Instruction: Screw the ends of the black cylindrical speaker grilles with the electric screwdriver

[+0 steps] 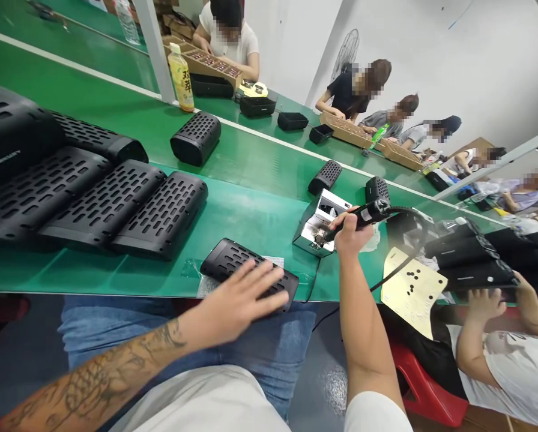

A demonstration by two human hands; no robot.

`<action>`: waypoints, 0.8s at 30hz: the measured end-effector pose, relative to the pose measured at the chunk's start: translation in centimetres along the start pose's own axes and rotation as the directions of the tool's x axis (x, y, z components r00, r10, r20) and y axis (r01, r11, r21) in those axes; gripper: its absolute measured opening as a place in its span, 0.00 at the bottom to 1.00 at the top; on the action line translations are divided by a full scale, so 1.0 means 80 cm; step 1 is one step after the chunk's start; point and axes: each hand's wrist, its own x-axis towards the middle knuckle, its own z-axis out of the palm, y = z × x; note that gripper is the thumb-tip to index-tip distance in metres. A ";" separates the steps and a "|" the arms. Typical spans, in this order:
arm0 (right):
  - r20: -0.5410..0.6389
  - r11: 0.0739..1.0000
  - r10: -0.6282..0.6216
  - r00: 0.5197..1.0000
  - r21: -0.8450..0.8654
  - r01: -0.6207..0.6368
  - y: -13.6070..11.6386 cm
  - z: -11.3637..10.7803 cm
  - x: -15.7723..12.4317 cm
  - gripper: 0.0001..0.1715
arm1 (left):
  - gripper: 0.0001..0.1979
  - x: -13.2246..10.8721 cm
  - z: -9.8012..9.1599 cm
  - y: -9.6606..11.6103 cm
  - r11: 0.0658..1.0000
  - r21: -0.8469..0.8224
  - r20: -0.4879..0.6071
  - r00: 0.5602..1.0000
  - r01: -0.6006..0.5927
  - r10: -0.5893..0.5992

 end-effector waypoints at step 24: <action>0.404 0.904 0.086 0.911 0.352 -0.242 -0.121 0.021 -0.129 0.31 | 0.54 0.025 -0.064 -0.078 0.890 0.152 0.342 0.822 0.429 -0.455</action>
